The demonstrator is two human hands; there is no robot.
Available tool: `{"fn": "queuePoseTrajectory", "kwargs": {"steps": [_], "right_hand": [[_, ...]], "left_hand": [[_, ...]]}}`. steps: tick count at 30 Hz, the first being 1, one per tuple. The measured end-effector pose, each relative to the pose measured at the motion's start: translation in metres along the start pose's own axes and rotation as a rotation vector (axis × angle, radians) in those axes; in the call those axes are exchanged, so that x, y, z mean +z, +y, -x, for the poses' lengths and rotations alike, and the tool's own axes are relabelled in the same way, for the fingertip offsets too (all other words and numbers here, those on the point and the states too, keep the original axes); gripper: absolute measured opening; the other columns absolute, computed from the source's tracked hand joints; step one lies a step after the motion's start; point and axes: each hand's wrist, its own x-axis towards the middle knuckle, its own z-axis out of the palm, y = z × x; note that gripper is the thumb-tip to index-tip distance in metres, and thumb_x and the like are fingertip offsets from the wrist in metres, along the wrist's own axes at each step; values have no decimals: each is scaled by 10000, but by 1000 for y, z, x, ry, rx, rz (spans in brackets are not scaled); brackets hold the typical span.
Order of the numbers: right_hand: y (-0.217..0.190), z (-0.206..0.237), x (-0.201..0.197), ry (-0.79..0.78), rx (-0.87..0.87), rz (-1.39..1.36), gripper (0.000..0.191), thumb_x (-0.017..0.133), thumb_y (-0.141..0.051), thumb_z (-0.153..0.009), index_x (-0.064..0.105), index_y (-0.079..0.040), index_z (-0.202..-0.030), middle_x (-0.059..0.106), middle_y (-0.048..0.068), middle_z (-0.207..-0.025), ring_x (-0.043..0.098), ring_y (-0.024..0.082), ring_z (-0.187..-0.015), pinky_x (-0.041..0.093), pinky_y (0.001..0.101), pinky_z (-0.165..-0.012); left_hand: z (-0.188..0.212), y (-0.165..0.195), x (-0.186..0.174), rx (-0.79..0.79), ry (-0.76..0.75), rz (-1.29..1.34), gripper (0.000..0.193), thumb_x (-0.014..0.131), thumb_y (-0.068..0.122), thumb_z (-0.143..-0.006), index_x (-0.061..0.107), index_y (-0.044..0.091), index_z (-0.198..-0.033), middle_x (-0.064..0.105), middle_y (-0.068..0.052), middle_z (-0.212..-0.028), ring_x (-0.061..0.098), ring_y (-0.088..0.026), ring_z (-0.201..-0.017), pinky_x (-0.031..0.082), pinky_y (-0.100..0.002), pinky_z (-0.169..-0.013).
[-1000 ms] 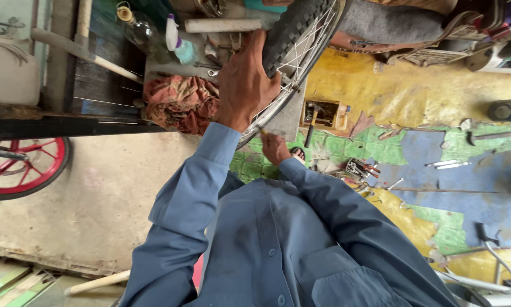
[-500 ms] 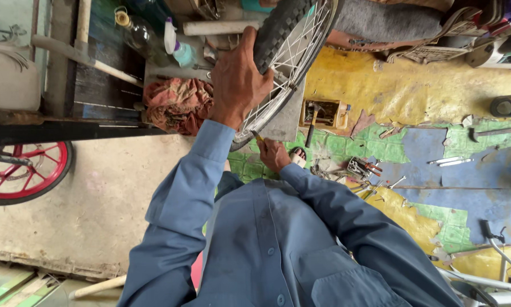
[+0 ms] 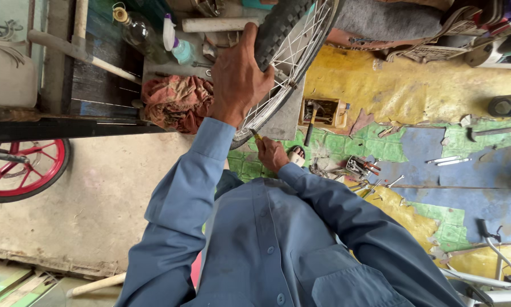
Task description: The person uses a small tool to scrape or clean the rim of a bicycle wheel while holding it steady with the other hand. The wheel is positioned vertically on a workbench in a cluttered workshop.
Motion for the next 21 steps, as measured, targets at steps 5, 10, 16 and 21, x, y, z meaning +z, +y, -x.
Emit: {"fn": "queuePoseTrajectory", "kwargs": {"steps": [5,10,16,21], "right_hand": [[-3,-2,-3,20,72,140,324,592,-233,-1034,601,-26,-784,590,225,-563,566,399,-432,423,517,-434],[3,1,1,46,-84,71,289,608,-209,-1024,596,-18,-807,589,234,-602,568,411,-471,425,526,-461],[5,9,6,1,25,24,302,601,-220,-1028,593,-18,-804,595,236,-596,592,386,-447,430,506,-450],[0,12,7,81,-42,32,306,618,-228,-1029,587,-21,-807,584,234,-593,578,394,-460,424,502,-442]], "left_hand": [[0,-2,1,42,51,-20,723,843,214,-826,446,6,-1393,733,-139,-867,752,-300,-736,604,-454,-735],[0,-1,-2,-23,-27,-15,689,840,224,-851,457,23,-1388,736,-150,-895,748,-321,-761,598,-471,-748],[1,2,-3,115,125,-53,711,858,219,-801,463,19,-1358,731,-178,-926,748,-346,-770,595,-478,-711],[0,3,-4,9,6,-5,642,848,212,-835,482,33,-1332,734,-161,-892,752,-335,-748,604,-471,-685]]}}
